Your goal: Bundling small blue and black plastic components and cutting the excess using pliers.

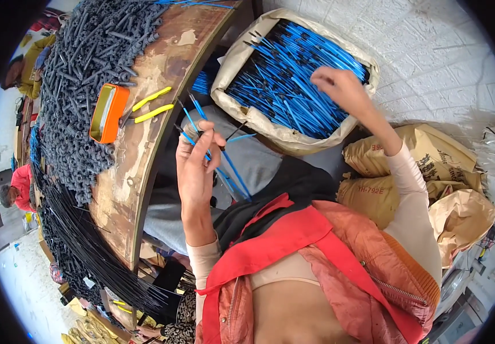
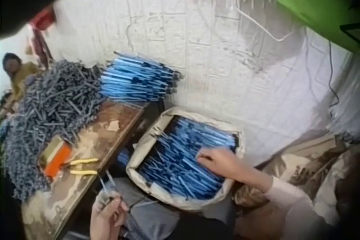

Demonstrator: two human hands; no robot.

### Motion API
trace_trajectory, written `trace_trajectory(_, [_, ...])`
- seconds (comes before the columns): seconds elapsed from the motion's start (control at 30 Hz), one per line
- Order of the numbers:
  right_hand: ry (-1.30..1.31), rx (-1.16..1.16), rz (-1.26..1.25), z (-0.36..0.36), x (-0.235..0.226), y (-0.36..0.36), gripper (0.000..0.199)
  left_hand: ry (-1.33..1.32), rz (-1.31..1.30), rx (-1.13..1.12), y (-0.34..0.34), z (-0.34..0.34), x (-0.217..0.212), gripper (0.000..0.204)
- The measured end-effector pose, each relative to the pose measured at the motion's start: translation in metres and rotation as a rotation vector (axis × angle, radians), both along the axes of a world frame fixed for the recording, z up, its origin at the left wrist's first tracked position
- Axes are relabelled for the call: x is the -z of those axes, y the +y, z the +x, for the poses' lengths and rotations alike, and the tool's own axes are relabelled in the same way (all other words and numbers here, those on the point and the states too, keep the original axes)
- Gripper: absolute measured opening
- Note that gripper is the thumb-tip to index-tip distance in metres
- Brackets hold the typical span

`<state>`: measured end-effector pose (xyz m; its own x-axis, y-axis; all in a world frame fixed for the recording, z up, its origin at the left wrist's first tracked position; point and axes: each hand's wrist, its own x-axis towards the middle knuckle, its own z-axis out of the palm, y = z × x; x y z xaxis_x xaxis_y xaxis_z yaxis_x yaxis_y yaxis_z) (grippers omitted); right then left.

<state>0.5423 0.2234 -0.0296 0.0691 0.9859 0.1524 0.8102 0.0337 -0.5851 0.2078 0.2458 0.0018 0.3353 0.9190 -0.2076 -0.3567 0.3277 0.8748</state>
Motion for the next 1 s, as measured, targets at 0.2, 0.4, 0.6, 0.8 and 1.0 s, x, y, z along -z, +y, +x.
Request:
trace_trajectory(0.2, [-0.345, -0.03, 0.063, -0.042, 0.057, -0.012, 0.02, 0.018, -0.04, 0.048, -0.004, 0.005, -0.007, 0.016])
trace_trajectory(0.4, [-0.15, -0.09, 0.109, -0.01, 0.018, 0.02, 0.011, 0.071, -0.053, 0.024, -0.004, 0.006, -0.007, 0.016])
trace_trajectory(0.6, [0.833, -0.087, -0.145, 0.04, -0.065, 0.041, 0.022, -0.075, -0.036, 0.032, 0.002, 0.015, -0.001, 0.018])
trace_trajectory(0.8, [1.568, 0.222, -0.154, 0.024, -0.039, 0.007, 0.031, -0.066, -0.111, 0.103, 0.017, 0.028, 0.009, 0.032])
trace_trajectory(1.0, [1.403, 0.331, -0.23, 0.006, -0.038, -0.076, 0.025, 0.056, -0.1, 0.198, 0.007, 0.038, 0.014, 0.034])
